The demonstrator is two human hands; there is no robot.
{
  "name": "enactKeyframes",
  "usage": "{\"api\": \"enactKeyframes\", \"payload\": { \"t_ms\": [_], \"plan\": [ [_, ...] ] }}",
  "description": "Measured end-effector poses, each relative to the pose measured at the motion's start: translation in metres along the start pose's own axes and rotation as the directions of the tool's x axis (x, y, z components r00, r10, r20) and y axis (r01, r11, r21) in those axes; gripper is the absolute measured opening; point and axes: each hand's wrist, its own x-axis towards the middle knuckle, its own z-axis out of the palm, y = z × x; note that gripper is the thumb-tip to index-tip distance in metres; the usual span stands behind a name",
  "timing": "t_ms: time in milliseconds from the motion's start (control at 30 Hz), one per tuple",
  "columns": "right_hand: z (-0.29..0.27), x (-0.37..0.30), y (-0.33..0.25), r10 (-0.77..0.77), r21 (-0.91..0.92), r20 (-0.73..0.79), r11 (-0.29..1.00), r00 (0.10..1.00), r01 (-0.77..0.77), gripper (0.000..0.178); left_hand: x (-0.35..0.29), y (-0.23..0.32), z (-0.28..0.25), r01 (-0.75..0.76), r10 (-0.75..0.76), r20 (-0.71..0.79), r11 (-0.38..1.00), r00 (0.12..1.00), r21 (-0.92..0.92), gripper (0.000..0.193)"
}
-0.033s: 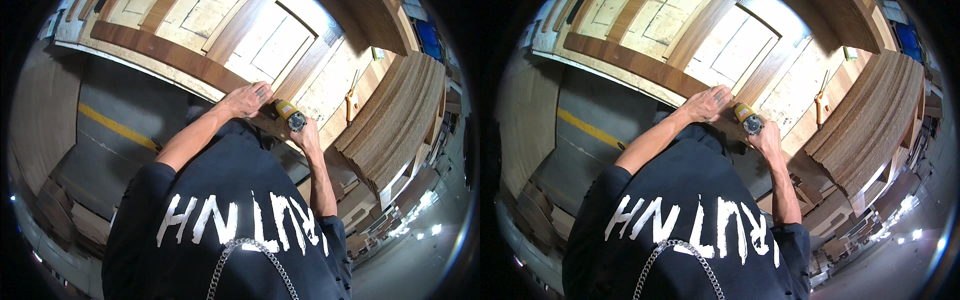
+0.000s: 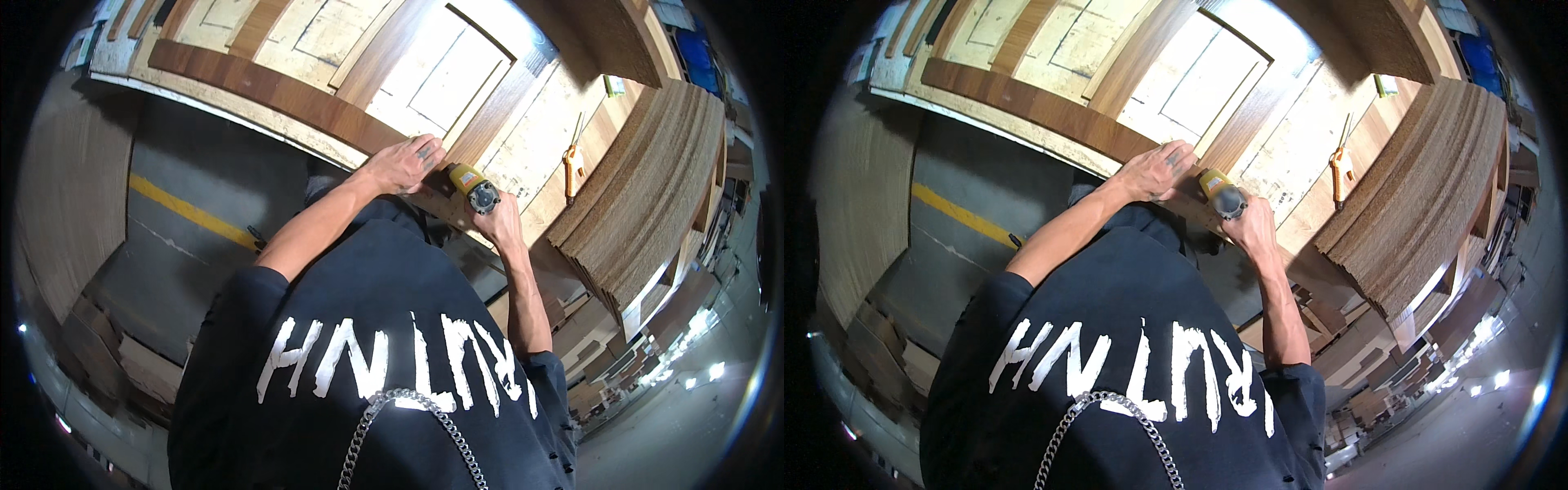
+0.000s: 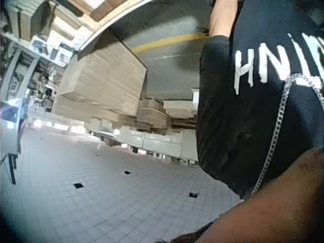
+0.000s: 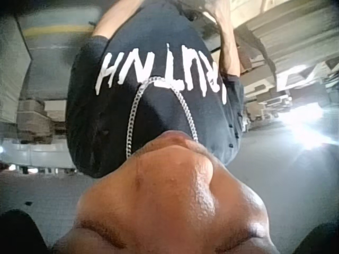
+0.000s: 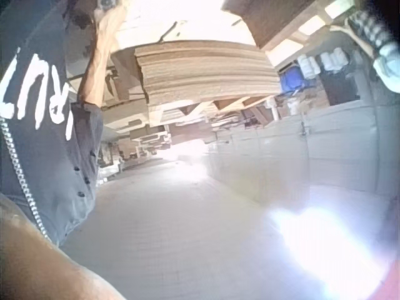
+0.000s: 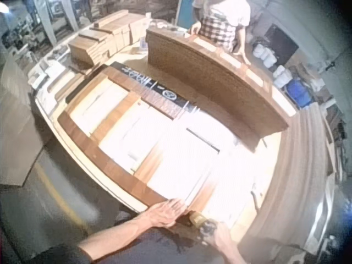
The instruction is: The person assembles a wooden furniture frame by placing wooden slats into a frame and securing them with a nail gun. They repeatedly position slats, align them, and fasten them in place while working at a large workbench in a workshop.
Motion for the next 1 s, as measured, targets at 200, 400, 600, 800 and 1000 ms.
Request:
{"api": "enactKeyframes", "payload": {
  "t_ms": [200,400,600,800,1000],
  "plan": [
    [0.013,-0.022,0.007,0.055,0.133,-0.177,0.991,0.983,-0.031,0.031,-0.045,-0.046,-0.015,0.139,-0.134,-0.095,0.989,0.986,0.045,0.1],
    [0.046,-0.045,-0.005,0.528,0.393,-0.285,0.826,0.8,-0.405,0.036,-0.131,-0.152,-0.075,0.178,-0.177,-0.039,0.983,0.984,0.045,0.086],
    [0.073,-0.035,-0.038,0.683,0.563,-0.259,0.681,0.683,-0.467,0.034,-0.12,-0.173,-0.093,-0.073,0.065,0.078,0.992,0.995,0.102,0.071],
    [0.102,-0.021,-0.085,0.605,0.538,-0.5,0.778,0.62,-0.325,0.036,-0.119,-0.191,-0.084,-0.186,0.18,0.062,0.976,0.982,0.115,0.072],
    [0.092,0.029,-0.16,0.624,0.549,-0.224,0.715,0.748,-0.432,0.046,-0.121,-0.196,-0.088,-0.216,0.214,0.029,0.97,0.976,0.111,0.075]
  ]
}}
